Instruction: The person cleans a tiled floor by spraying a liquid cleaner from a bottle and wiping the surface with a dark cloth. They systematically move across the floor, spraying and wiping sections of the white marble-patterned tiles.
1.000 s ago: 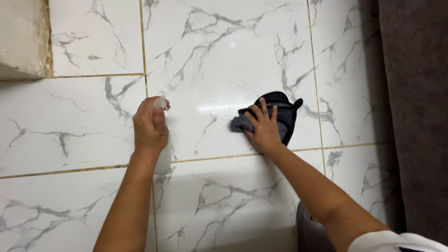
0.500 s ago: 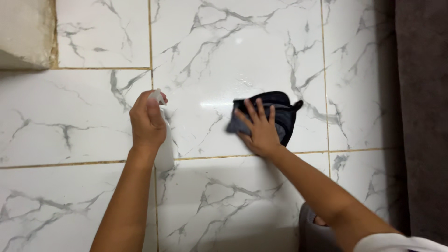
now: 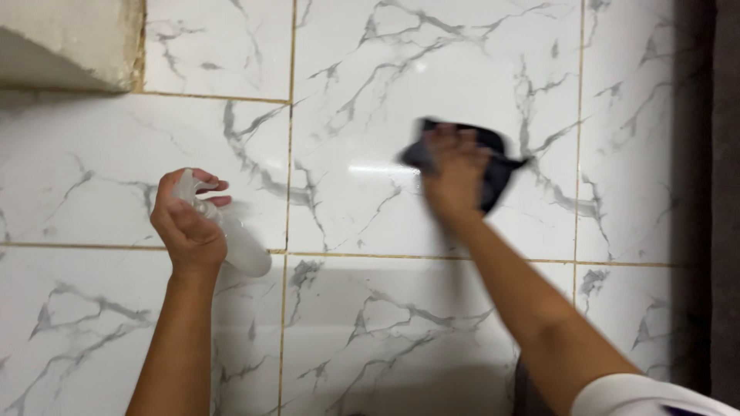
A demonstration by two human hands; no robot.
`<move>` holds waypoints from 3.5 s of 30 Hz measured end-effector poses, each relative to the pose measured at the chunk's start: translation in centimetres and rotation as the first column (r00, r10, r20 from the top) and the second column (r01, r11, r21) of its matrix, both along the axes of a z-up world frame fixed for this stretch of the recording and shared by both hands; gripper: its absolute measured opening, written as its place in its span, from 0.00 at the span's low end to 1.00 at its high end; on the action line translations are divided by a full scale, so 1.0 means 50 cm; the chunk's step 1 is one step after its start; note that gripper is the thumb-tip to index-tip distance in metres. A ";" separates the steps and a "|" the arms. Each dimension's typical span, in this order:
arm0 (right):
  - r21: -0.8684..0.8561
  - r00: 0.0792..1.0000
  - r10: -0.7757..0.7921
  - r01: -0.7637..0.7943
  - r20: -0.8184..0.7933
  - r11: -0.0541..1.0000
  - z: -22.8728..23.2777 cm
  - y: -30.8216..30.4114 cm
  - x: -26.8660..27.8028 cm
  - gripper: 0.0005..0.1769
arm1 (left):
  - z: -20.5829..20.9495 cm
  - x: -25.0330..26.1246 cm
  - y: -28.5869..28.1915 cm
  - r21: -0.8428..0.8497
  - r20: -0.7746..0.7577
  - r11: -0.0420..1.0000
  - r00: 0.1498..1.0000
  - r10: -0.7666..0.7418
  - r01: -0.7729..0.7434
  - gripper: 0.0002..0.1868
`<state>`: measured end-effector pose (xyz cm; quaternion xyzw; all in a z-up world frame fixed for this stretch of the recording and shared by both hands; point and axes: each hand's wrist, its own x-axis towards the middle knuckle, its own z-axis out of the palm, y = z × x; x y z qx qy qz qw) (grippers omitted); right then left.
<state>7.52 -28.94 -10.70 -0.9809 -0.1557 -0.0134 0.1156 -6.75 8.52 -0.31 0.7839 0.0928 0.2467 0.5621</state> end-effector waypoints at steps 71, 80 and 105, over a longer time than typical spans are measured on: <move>-0.120 0.998 -0.016 0.022 0.053 0.993 -0.026 -0.145 0.013 0.48 | 0.033 0.042 -0.236 0.126 -0.024 0.977 0.985 -0.171 0.173 0.45; -0.084 0.602 0.726 -0.786 -0.334 0.613 0.075 -0.065 -0.036 0.52 | 0.060 0.096 -0.317 0.054 0.018 0.992 0.993 -0.113 0.112 0.44; -0.082 0.893 0.445 -0.449 -0.060 0.890 0.035 -0.384 0.316 0.42 | 0.077 0.044 -0.553 0.060 -0.102 0.998 0.995 -0.018 0.024 0.46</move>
